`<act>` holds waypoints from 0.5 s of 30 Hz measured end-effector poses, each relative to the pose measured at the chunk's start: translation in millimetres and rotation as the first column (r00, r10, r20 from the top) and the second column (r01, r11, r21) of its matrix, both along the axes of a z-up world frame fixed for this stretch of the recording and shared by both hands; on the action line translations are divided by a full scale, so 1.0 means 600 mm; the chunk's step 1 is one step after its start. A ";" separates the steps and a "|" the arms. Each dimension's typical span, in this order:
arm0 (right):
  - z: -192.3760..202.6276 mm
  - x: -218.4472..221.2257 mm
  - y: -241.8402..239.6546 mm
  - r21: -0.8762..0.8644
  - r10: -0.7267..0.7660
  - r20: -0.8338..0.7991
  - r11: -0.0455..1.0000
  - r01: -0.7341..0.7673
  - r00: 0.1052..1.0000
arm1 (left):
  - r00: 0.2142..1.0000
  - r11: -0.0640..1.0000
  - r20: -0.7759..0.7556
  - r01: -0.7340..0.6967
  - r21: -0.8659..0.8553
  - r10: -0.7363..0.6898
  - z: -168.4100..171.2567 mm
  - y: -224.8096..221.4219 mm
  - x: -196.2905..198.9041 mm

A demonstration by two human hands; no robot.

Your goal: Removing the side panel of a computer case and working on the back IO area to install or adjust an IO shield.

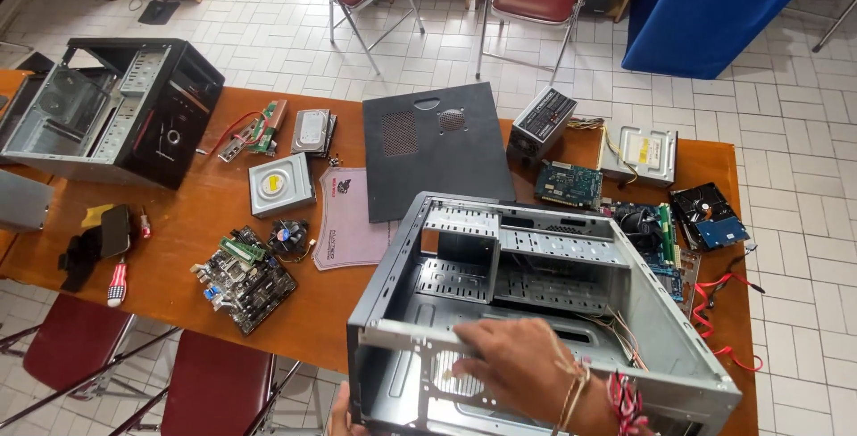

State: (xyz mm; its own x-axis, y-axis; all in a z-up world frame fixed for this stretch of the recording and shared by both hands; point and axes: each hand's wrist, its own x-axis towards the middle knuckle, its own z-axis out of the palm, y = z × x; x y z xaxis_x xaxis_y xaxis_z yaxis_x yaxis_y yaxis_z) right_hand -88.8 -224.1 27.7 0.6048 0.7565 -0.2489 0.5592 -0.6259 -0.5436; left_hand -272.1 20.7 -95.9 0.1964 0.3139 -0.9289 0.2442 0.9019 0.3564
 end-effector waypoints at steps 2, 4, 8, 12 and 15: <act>0.019 0.036 0.006 -0.037 -0.019 -0.021 0.999 0.018 1.000 | 1.000 0.999 0.005 -0.025 -0.020 0.025 0.055 -0.028 0.077; 0.024 0.071 0.013 0.037 -0.025 0.015 0.999 0.025 1.000 | 0.990 0.936 0.126 0.017 0.352 -0.065 0.076 -0.057 0.081; 0.022 0.134 0.025 0.107 -0.016 0.079 0.994 0.007 0.997 | 0.984 0.928 0.099 0.103 0.358 -0.148 0.090 -0.080 0.120; 0.042 0.169 0.034 0.051 -0.090 0.175 0.995 0.082 0.981 | 0.967 0.934 0.121 0.179 0.310 -0.225 0.176 -0.127 0.178; 0.050 0.175 0.036 0.006 -0.124 0.237 0.992 0.126 0.964 | 0.969 0.939 0.115 0.179 0.295 -0.221 0.218 -0.166 0.203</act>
